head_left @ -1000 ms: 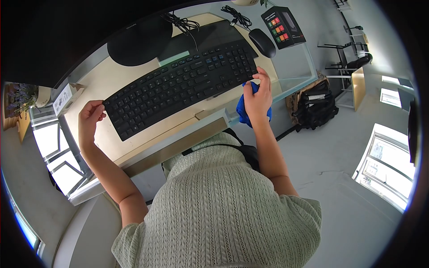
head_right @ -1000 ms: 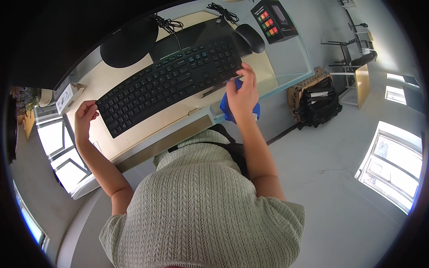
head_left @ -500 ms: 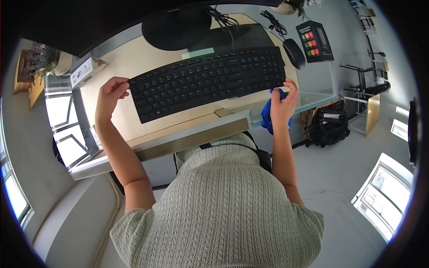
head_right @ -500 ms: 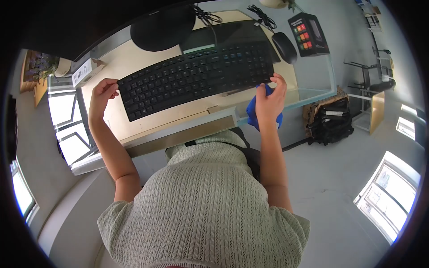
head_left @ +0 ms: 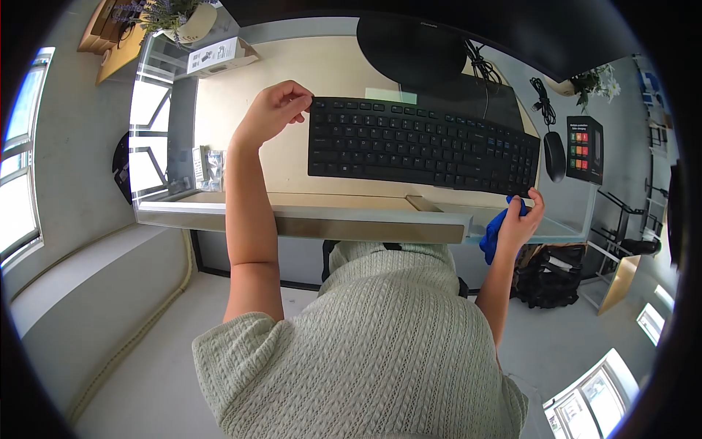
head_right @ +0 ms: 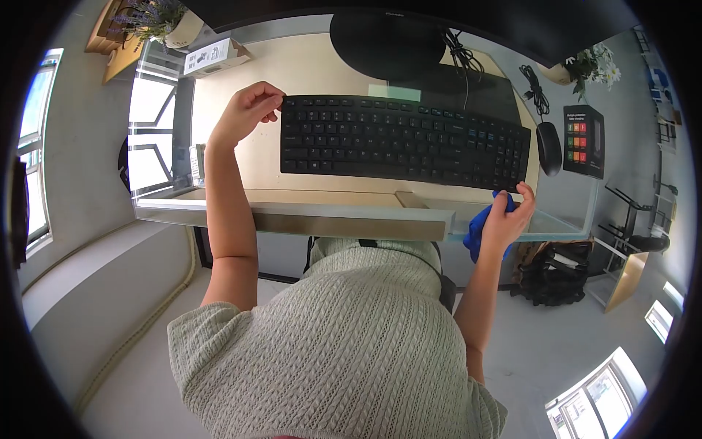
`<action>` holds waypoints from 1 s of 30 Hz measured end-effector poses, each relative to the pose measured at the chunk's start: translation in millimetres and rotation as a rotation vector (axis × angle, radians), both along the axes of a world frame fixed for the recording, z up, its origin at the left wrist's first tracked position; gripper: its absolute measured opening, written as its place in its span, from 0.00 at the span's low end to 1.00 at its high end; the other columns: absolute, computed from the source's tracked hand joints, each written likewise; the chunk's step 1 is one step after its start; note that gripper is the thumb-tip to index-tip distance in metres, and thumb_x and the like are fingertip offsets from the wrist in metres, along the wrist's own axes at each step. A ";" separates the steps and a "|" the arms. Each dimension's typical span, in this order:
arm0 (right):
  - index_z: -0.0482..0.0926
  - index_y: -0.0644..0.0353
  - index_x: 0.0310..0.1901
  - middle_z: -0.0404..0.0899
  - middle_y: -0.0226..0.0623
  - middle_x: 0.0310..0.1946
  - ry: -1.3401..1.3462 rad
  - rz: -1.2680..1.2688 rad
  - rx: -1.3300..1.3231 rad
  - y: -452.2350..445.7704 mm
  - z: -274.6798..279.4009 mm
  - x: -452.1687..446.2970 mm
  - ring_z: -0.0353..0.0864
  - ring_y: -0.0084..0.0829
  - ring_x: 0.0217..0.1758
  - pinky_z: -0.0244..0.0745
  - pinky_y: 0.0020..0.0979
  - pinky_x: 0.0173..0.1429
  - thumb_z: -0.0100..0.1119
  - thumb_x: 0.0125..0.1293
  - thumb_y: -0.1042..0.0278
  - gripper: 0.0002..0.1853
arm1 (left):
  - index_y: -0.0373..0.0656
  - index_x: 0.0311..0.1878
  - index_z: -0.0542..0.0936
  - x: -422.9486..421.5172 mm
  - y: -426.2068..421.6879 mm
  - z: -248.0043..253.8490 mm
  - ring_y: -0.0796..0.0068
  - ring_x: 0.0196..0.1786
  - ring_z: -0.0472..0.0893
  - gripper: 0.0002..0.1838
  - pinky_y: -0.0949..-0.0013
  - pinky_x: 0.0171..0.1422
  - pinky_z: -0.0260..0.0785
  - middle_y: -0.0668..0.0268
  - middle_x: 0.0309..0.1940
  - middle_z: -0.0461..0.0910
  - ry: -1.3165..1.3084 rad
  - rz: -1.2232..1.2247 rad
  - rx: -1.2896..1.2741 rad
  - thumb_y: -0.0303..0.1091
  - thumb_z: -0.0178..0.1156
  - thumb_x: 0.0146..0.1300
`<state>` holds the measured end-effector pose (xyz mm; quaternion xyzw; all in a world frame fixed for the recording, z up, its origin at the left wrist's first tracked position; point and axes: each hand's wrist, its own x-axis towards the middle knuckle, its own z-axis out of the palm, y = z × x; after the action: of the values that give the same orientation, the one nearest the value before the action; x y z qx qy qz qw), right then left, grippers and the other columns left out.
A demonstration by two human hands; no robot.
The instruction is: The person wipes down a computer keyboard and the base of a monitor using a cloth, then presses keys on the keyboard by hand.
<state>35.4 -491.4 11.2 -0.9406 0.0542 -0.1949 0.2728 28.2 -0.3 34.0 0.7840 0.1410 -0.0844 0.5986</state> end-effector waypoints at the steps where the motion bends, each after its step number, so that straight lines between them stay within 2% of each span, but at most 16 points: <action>1: 0.75 0.59 0.52 0.78 0.41 0.57 0.007 0.008 0.002 -0.4 0.3 0.3 0.75 0.44 0.60 0.68 0.38 0.61 0.61 0.63 0.70 0.16 | 0.35 0.43 0.82 0.0 -1.3 2.8 0.80 0.33 0.80 0.09 0.75 0.41 0.75 0.67 0.33 0.83 0.008 0.000 0.002 0.32 0.60 0.69; 6: 0.75 0.60 0.51 0.78 0.41 0.57 0.014 0.037 0.015 4.7 5.0 -0.3 0.76 0.44 0.60 0.69 0.39 0.61 0.61 0.63 0.72 0.15 | 0.36 0.43 0.82 0.2 -2.1 2.5 0.81 0.32 0.79 0.10 0.74 0.41 0.75 0.67 0.32 0.83 0.012 0.002 0.022 0.35 0.61 0.69; 8: 0.76 0.58 0.51 0.79 0.39 0.54 -0.067 0.118 -0.003 9.9 6.6 -2.2 0.77 0.44 0.56 0.70 0.38 0.55 0.62 0.61 0.74 0.16 | 0.37 0.43 0.83 1.2 -1.7 1.9 0.81 0.32 0.79 0.11 0.75 0.40 0.75 0.67 0.31 0.83 0.022 0.010 0.047 0.37 0.61 0.69; 9: 0.76 0.58 0.51 0.79 0.39 0.54 -0.066 0.117 -0.007 16.4 8.8 -4.0 0.77 0.44 0.56 0.70 0.38 0.55 0.62 0.61 0.74 0.16 | 0.37 0.43 0.83 1.4 -1.8 1.7 0.81 0.32 0.79 0.11 0.75 0.40 0.75 0.67 0.31 0.83 0.023 0.010 0.044 0.37 0.61 0.69; 12: 0.77 0.58 0.49 0.81 0.40 0.52 -0.069 0.257 0.061 44.7 17.5 -10.0 0.79 0.43 0.53 0.72 0.38 0.53 0.63 0.61 0.75 0.14 | 0.37 0.42 0.83 2.6 -3.0 2.0 0.81 0.31 0.79 0.12 0.76 0.40 0.74 0.68 0.30 0.83 0.040 0.020 0.059 0.38 0.61 0.69; 14: 0.79 0.58 0.46 0.82 0.39 0.49 -0.052 0.530 0.018 63.9 20.0 -10.0 0.80 0.42 0.50 0.74 0.38 0.51 0.64 0.60 0.75 0.12 | 0.38 0.42 0.83 2.5 -3.0 2.5 0.82 0.31 0.79 0.12 0.76 0.38 0.73 0.68 0.30 0.83 0.050 0.024 0.097 0.38 0.62 0.69; 15: 0.79 0.58 0.46 0.82 0.39 0.49 -0.049 0.530 0.017 75.1 22.6 -10.1 0.80 0.42 0.50 0.74 0.38 0.51 0.64 0.60 0.75 0.12 | 0.38 0.42 0.84 2.3 -2.3 -0.2 0.82 0.30 0.79 0.12 0.76 0.37 0.73 0.69 0.30 0.83 0.037 0.024 0.115 0.39 0.64 0.68; 17: 0.82 0.57 0.42 0.83 0.36 0.44 -0.083 0.705 0.030 97.1 28.5 -10.4 0.81 0.40 0.46 0.76 0.38 0.49 0.66 0.59 0.75 0.10 | 0.38 0.41 0.84 1.8 -1.7 -1.4 0.82 0.30 0.79 0.12 0.76 0.37 0.72 0.69 0.30 0.83 0.019 0.009 0.114 0.38 0.64 0.67; 21: 0.84 0.54 0.39 0.82 0.29 0.40 -0.061 0.791 -0.051 120.2 29.4 -4.6 0.80 0.37 0.40 0.76 0.35 0.45 0.68 0.54 0.77 0.10 | 0.40 0.41 0.84 1.8 -2.6 -0.3 0.81 0.31 0.79 0.11 0.76 0.36 0.72 0.69 0.31 0.83 0.033 0.011 0.136 0.38 0.66 0.66; 28: 0.84 0.54 0.39 0.81 0.29 0.43 -0.082 0.971 0.019 154.4 41.2 -11.6 0.80 0.36 0.40 0.77 0.34 0.45 0.69 0.53 0.78 0.11 | 0.39 0.41 0.82 1.8 -5.9 1.8 0.84 0.31 0.77 0.09 0.78 0.37 0.71 0.71 0.30 0.81 0.039 0.008 0.176 0.36 0.65 0.69; 30: 0.83 0.55 0.40 0.80 0.29 0.44 -0.066 1.070 0.166 176.8 40.1 -16.9 0.80 0.35 0.40 0.77 0.34 0.45 0.69 0.52 0.78 0.12 | 0.39 0.41 0.82 2.1 -4.0 -2.5 0.84 0.31 0.77 0.10 0.77 0.37 0.72 0.71 0.30 0.81 0.006 0.000 0.169 0.36 0.65 0.68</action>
<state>18.5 -314.7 51.3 -0.8055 -0.4256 -0.0535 0.4089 30.4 -4.3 31.5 0.8313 0.1495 -0.0742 0.5301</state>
